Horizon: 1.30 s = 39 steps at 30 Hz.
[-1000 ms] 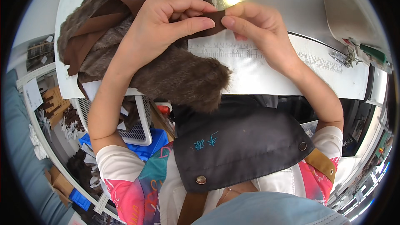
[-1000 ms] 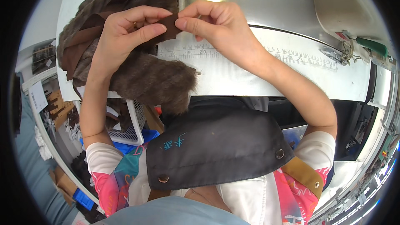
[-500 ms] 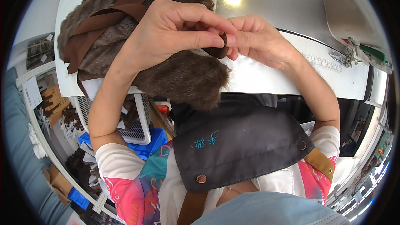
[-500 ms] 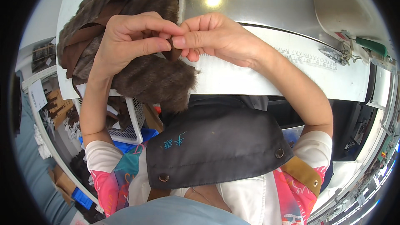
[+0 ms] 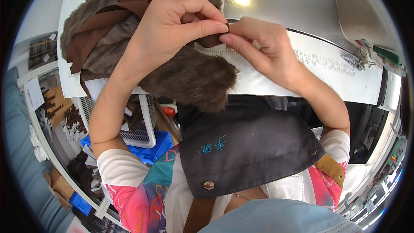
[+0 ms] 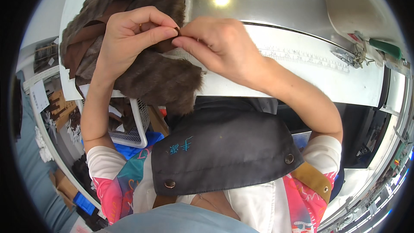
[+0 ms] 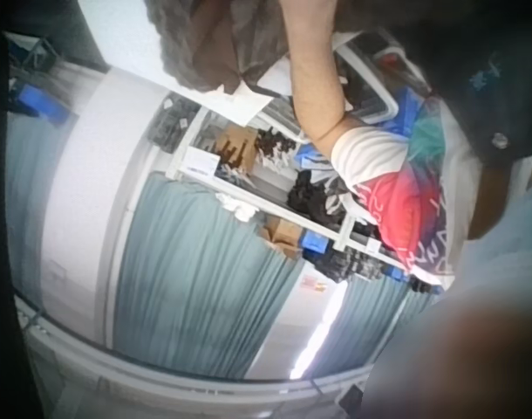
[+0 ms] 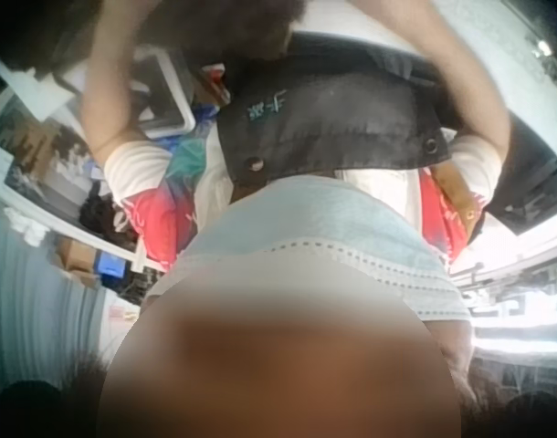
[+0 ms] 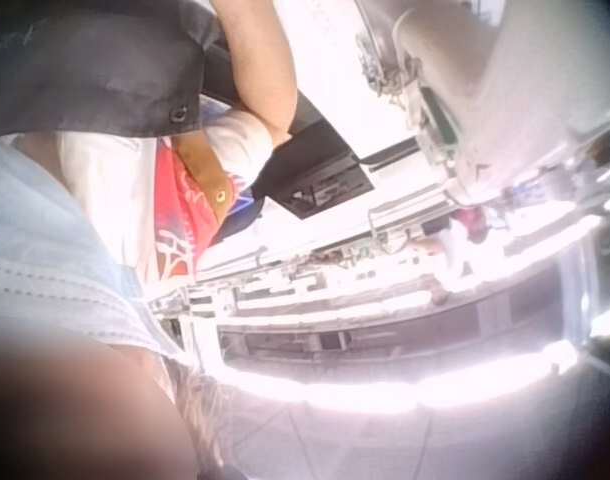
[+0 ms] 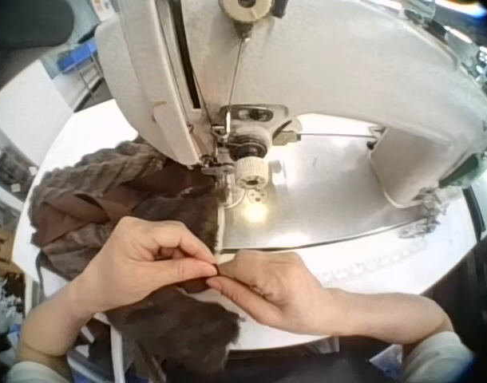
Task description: Sewing fur pieces and brown fabric strips using an industrial sewing machine.
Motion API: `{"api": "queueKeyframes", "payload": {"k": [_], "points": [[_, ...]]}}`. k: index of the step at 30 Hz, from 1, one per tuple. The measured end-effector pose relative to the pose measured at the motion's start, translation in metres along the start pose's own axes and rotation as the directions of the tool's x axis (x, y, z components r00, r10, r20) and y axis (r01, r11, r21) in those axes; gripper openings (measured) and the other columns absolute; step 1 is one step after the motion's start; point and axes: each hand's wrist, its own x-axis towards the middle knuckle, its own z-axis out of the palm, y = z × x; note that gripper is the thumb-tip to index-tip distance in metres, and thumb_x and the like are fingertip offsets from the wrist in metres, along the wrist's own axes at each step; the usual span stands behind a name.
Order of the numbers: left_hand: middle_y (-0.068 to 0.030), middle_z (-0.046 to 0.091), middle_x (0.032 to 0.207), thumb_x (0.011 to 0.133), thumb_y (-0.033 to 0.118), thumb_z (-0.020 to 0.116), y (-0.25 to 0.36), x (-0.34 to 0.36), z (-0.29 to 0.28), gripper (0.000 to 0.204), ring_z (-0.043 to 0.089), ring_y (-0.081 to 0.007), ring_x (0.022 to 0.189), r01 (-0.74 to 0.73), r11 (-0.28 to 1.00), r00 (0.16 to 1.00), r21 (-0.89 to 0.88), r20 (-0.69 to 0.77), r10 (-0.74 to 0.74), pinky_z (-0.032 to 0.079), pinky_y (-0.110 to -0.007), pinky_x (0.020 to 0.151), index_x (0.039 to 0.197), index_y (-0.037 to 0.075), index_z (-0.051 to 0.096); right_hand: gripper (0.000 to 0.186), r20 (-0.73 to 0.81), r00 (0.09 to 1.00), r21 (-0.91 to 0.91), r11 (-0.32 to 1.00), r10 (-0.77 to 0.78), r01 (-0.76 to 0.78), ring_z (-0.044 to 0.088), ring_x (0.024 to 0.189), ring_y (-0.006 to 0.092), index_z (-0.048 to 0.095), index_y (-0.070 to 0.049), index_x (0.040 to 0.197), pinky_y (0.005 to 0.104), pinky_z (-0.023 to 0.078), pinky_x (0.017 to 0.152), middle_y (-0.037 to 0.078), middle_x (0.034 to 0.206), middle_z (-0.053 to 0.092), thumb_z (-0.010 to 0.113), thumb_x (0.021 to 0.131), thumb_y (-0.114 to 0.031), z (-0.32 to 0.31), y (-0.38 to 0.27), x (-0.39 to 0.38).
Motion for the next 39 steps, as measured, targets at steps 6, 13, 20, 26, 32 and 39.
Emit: {"api": "queueKeyframes", "payload": {"k": [6, 13, 20, 26, 32, 39], "points": [[-0.0070, 0.063, 0.095, 0.080, 0.010, 0.063, -0.012, 0.007, -0.021, 0.007, 0.060, -0.0239, 0.081, -0.315, 0.521, 0.892, 0.793, 0.061, 0.448, 0.047, -0.030, 0.068, 0.084, 0.005, 0.061, 0.017, 0.210, 0.913, 0.267, 0.878, 0.349, -0.397, 0.056, 0.057, 0.0245, 0.064, 0.000, 0.082, 0.0331, 0.044, 0.052, 0.011, 0.065, 0.058, 0.061, 0.086, -0.017, -0.010, 0.005, 0.004], [-0.0075, 0.065, 0.107, 0.081, 0.012, 0.063, -0.052, 0.013, -0.027, 0.010, 0.058, -0.0244, 0.097, -0.377, 0.621, 0.899, 0.687, 0.111, 0.423, 0.046, -0.032, 0.082, 0.084, 0.003, 0.061, 0.038, 0.092, 0.991, -0.613, 0.779, -0.097, 0.133, 0.050, 0.092, 0.0287, 0.053, -0.013, 0.126, 0.0397, 0.040, 0.080, 0.014, 0.105, 0.059, 0.055, 0.088, -0.014, -0.032, 0.062, 0.037], [-0.0039, 0.067, 0.101, 0.082, 0.015, 0.063, -0.059, 0.026, -0.026, 0.011, 0.060, -0.0213, 0.090, -0.339, 0.647, 0.885, 0.683, -0.002, 0.466, 0.049, -0.031, 0.075, 0.086, 0.005, 0.063, 0.031, 0.146, 0.970, -0.540, 0.806, -0.195, 0.243, 0.049, 0.096, 0.0304, 0.052, -0.011, 0.121, 0.0427, 0.038, 0.086, 0.014, 0.107, 0.058, 0.049, 0.091, -0.015, -0.040, 0.069, 0.045], [-0.0039, 0.066, 0.105, 0.078, 0.012, 0.064, -0.060, 0.040, -0.037, 0.015, 0.060, -0.0207, 0.093, -0.343, 0.570, 0.858, 0.746, 0.002, 0.514, 0.049, -0.031, 0.078, 0.091, 0.005, 0.065, 0.016, 0.167, 0.946, -0.623, 0.715, -0.276, 0.319, 0.054, 0.091, 0.0319, 0.059, -0.004, 0.097, 0.0441, 0.042, 0.081, 0.016, 0.098, 0.060, 0.053, 0.084, -0.011, -0.040, 0.091, 0.071], [-0.0086, 0.066, 0.104, 0.084, 0.008, 0.061, -0.046, 0.047, -0.035, 0.011, 0.058, -0.0205, 0.097, -0.323, 0.543, 0.849, 0.775, -0.017, 0.529, 0.043, -0.030, 0.088, 0.091, 0.001, 0.063, 0.019, -0.022, 0.990, -0.530, 0.841, -0.139, 0.107, 0.059, 0.078, 0.0329, 0.058, -0.003, 0.102, 0.0395, 0.047, 0.069, 0.017, 0.090, 0.060, 0.057, 0.085, -0.010, -0.035, 0.092, 0.055], [-0.0037, 0.064, 0.094, 0.083, 0.009, 0.063, -0.015, 0.043, -0.033, 0.009, 0.058, -0.0176, 0.089, 0.070, 0.854, 0.991, 0.515, -0.133, -0.001, 0.047, -0.027, 0.073, 0.090, 0.004, 0.065, 0.038, 0.126, 0.960, -0.648, 0.712, -0.251, 0.271, 0.052, 0.086, 0.0223, 0.065, -0.012, 0.109, 0.0316, 0.045, 0.073, 0.007, 0.094, 0.054, 0.060, 0.072, -0.006, -0.010, 0.046, 0.012]]}}
